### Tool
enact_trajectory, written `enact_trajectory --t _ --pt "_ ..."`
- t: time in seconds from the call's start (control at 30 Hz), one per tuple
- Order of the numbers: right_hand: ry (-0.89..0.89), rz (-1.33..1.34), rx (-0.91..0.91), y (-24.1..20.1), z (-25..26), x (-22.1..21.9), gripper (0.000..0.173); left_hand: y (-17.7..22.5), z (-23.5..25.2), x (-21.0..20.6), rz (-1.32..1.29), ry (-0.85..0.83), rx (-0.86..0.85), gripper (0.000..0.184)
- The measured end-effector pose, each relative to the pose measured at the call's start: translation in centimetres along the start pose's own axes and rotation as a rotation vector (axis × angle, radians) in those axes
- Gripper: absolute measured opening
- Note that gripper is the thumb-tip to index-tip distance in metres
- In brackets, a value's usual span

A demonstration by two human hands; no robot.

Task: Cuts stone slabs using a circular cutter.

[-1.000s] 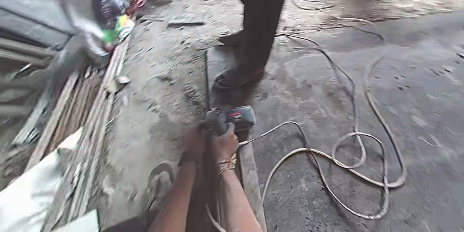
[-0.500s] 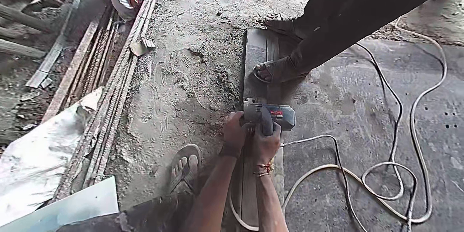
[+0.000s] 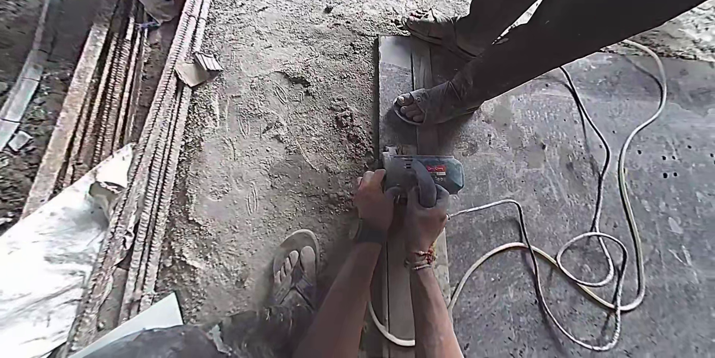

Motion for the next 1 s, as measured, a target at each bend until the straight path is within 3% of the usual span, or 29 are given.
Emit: enact_trajectory --t 1.0 --pt "0.033 0.012 0.027 -0.5 1.5 -1.2 0.04 0.9 1.5 0.0 -0.039 0.055 -0.06 0.044"
Point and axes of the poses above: each hand's wrist, its own z-axis towards the middle knuckle, its own x-axis out of the back of the hand, y = z × x, the point moved 4 cm from there along z, towards the middle knuckle, and after that the axes turned 13 degrees about x, right-handed, at the moved point
